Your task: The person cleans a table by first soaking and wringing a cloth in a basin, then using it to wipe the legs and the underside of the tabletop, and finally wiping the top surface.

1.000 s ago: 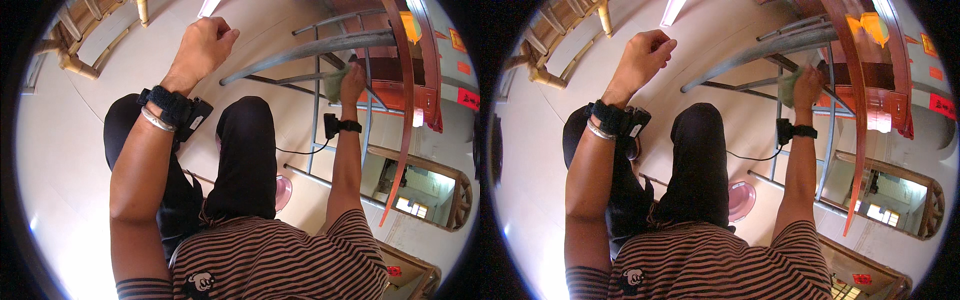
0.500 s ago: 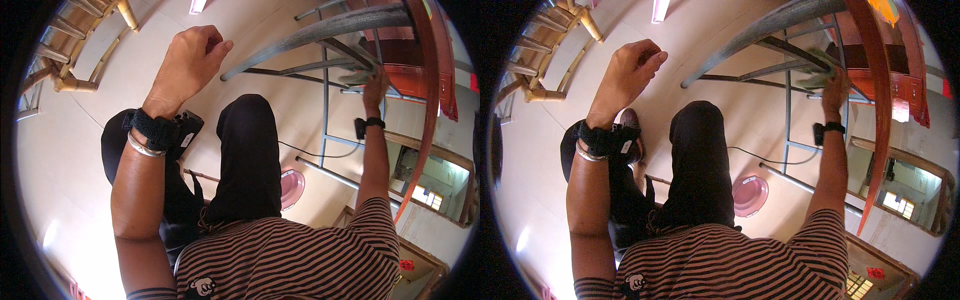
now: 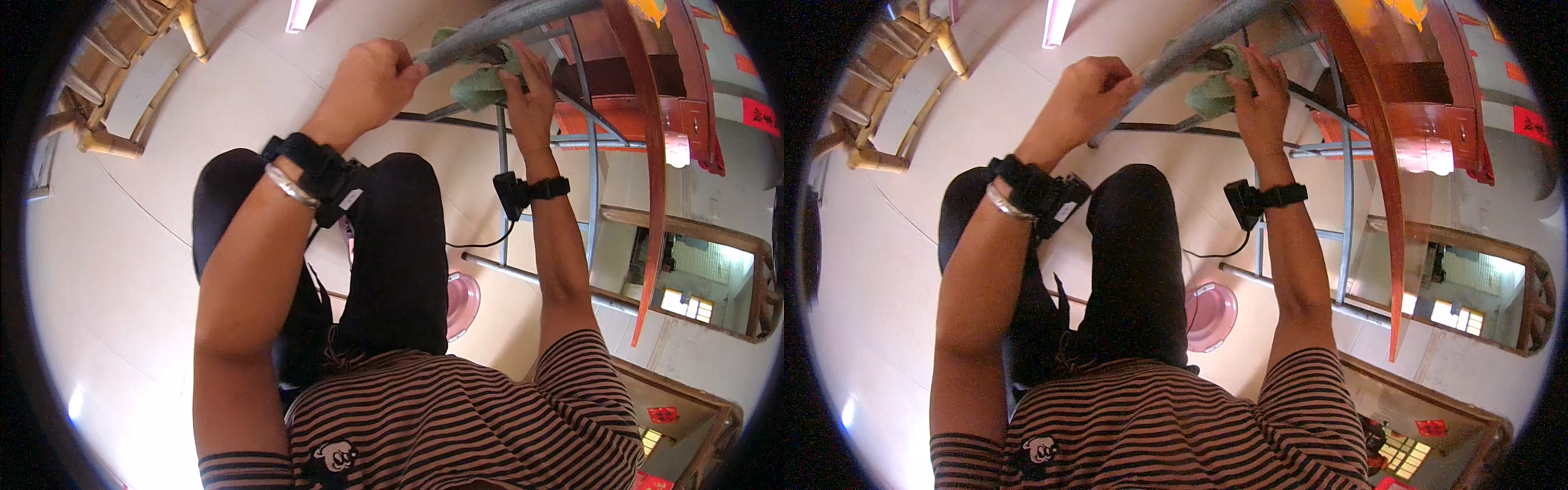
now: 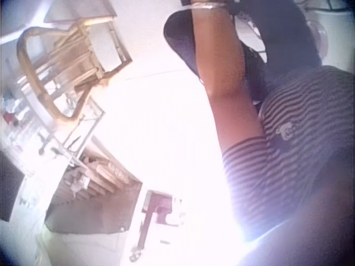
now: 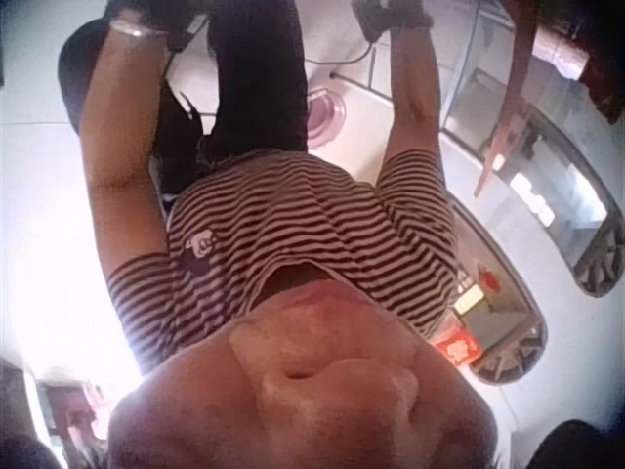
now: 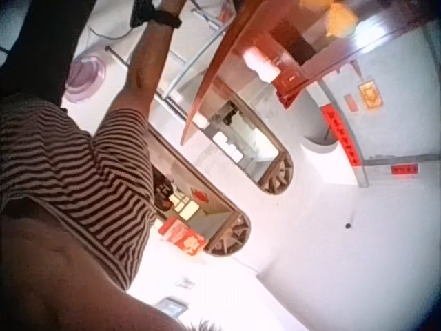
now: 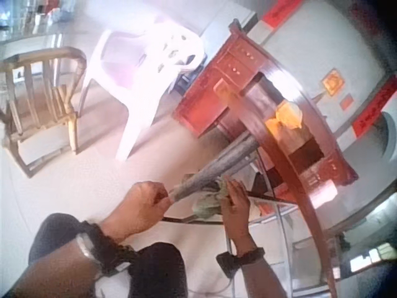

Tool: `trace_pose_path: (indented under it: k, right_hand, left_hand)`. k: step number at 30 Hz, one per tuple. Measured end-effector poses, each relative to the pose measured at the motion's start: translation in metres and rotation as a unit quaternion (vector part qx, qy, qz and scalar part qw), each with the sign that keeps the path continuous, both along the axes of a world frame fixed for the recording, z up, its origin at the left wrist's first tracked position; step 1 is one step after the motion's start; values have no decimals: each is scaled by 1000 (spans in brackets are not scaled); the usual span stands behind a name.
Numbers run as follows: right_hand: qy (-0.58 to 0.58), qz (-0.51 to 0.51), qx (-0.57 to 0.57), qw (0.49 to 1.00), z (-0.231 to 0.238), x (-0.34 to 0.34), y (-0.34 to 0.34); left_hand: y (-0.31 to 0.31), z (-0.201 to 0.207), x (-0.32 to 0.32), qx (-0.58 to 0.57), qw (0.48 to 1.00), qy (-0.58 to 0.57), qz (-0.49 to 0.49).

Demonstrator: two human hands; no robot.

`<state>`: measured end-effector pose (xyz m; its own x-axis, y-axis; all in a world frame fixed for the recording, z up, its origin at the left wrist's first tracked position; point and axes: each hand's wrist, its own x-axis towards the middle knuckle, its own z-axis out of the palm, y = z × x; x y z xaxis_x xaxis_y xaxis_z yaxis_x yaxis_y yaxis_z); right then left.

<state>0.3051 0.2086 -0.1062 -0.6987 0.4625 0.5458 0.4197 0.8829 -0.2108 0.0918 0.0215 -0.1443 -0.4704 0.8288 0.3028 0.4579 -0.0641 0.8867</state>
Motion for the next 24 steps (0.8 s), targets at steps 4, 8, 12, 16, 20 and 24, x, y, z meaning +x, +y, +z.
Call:
trace_pose_path:
  k: [4, 8, 12, 16, 20, 24]
  right_hand:
    - [295, -49, -362, 883, 17, -5, -47]
    - [453, 148, -594, 648, 27, -1, -109]
    - [419, 199, -665, 585, 38, -13, -152]
    - [46, 152, -351, 923, 57, -35, -176]
    - [-152, 226, -44, 961, 73, -47, -186]
    - [79, 28, -184, 979, 65, -41, -179]
  left_hand:
    - [3, 2, -3, -24, 996, -81, 13]
    - [-9, 12, -21, 14, 973, -225, 41]
    - [-32, 20, -32, -16, 931, -330, -154]
    - [-49, 20, -32, -44, 864, -395, -310]
    - [-61, 16, -31, -76, 859, -392, -319]
    - [-60, 14, -35, -29, 801, -509, -313]
